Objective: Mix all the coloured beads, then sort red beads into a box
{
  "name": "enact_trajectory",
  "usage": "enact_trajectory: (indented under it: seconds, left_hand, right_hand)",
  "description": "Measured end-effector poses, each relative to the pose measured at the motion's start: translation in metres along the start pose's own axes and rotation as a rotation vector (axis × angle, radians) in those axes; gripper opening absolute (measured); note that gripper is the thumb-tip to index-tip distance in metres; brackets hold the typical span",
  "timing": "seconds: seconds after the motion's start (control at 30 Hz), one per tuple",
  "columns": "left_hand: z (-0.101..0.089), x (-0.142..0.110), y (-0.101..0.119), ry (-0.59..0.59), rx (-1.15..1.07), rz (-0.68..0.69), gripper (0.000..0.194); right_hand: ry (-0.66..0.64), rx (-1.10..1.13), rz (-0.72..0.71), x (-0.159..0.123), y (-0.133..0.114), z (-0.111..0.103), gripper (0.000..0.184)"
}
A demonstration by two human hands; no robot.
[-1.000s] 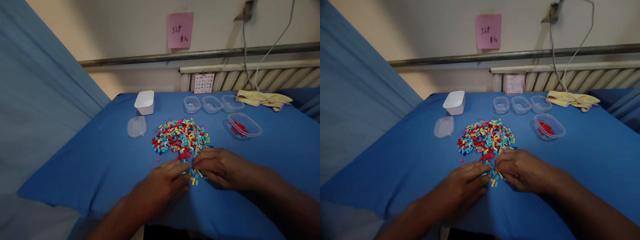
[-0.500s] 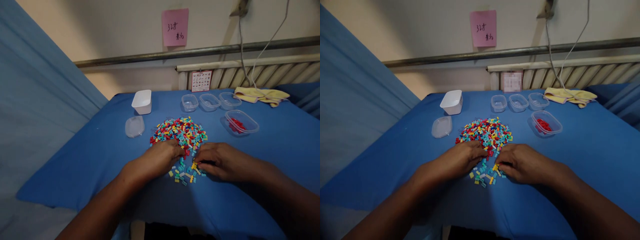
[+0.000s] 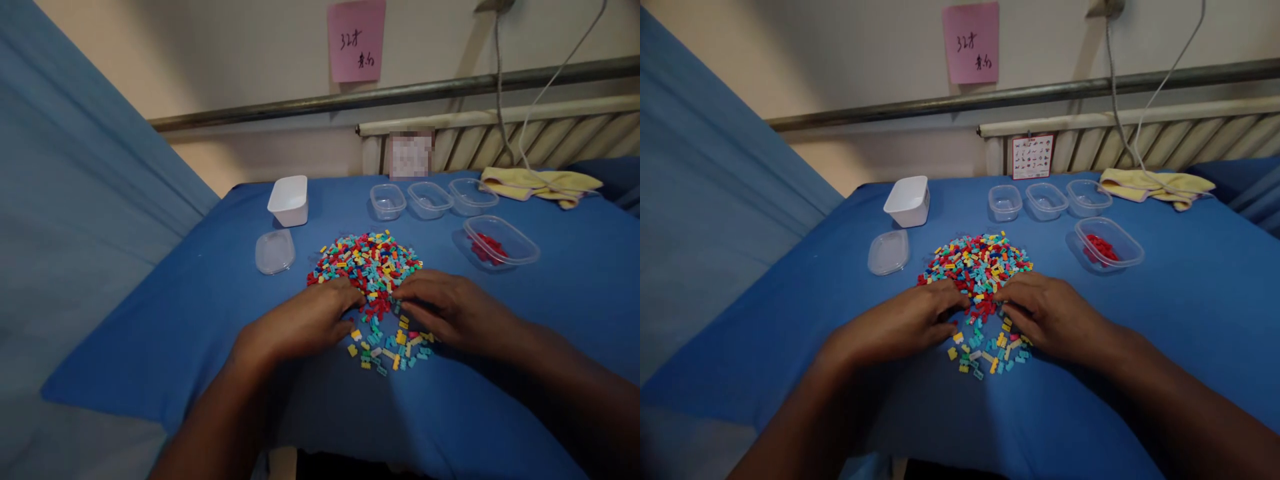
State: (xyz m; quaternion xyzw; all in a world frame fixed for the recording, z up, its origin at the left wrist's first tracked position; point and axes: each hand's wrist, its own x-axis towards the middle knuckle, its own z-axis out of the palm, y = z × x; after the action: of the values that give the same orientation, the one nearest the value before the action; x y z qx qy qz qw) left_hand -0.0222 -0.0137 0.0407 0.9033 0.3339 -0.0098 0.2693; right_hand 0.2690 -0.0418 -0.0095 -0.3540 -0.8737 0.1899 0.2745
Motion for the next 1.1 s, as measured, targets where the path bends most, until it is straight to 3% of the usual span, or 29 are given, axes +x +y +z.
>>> enact_trajectory:
  seconds: [0.27, 0.47, 0.7, 0.93, 1.1]
  left_hand:
    - [0.006, 0.004, 0.001, 0.018, 0.062, -0.005, 0.013]
    - [0.001, 0.003, 0.004, 0.002, 0.025, -0.018, 0.008]
    - [0.008, 0.005, 0.007, 0.018, 0.107, -0.027, 0.012]
    - [0.008, 0.007, 0.005, 0.119, 0.03, 0.05, 0.013]
    - [0.012, 0.012, 0.007, 0.079, -0.021, 0.062, 0.011]
  right_hand:
    - [-0.183, -0.144, 0.02, 0.018, -0.013, 0.022, 0.014]
    - [-0.192, -0.263, 0.08, 0.009, -0.009, 0.019, 0.011]
    - [-0.218, -0.327, 0.108, 0.014, -0.014, 0.019, 0.006]
    - [-0.225, -0.309, 0.109, 0.016, -0.02, 0.022, 0.013]
    - [-0.247, -0.296, 0.15, 0.018, -0.024, 0.023, 0.013]
